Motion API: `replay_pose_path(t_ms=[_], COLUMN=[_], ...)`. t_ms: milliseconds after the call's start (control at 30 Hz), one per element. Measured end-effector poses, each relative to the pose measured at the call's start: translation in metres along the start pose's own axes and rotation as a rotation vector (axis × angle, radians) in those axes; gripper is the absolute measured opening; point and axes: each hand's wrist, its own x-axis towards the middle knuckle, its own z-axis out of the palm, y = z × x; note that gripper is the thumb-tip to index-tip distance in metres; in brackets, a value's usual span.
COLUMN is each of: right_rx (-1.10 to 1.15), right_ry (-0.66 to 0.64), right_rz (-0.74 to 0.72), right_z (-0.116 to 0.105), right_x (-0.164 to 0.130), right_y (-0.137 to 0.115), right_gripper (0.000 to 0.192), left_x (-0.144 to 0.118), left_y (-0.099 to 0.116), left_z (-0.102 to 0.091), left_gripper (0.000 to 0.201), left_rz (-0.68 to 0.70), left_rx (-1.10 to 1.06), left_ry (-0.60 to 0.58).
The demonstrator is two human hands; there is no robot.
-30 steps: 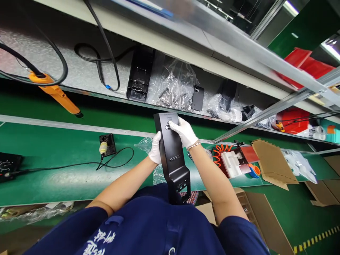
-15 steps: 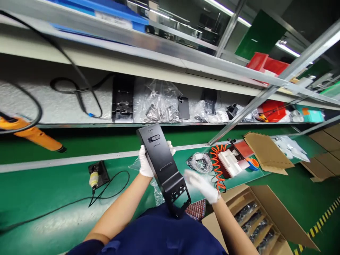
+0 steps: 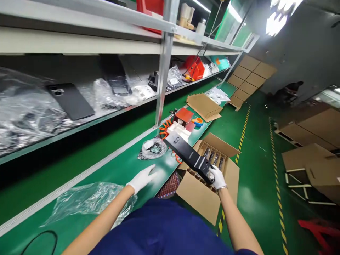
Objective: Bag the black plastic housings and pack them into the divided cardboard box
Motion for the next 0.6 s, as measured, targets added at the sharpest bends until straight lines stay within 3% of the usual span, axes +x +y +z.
replay_pose_path(t_ms=[100,200,400,600], right_rx=[-0.063,-0.126,-0.224,-0.299], right_ry=[0.112,0.158,0.126,0.073], right_rz=[-0.016,-0.020,0.020,0.051], right_z=[-0.055,-0.077,-0.081,-0.078], right_x=[0.055,0.113,0.206,0.245], right_y=[-0.011,-0.014,-0.008,-0.005], right_gripper=[0.040,0.032,0.025,0.036], left_x=[0.006,0.005,0.013,0.025], left_y=[-0.034,-0.049,-0.052,-0.058], left_z=[0.038,0.066,0.083,0.089], left_gripper=[0.091,0.102,0.105,0.107], left_rz=[-0.190,-0.357,-0.527,-0.611], left_rx=[0.181,0.261,0.352,0.318], left_ry=[-0.062,-0.104,-0.171,-0.188])
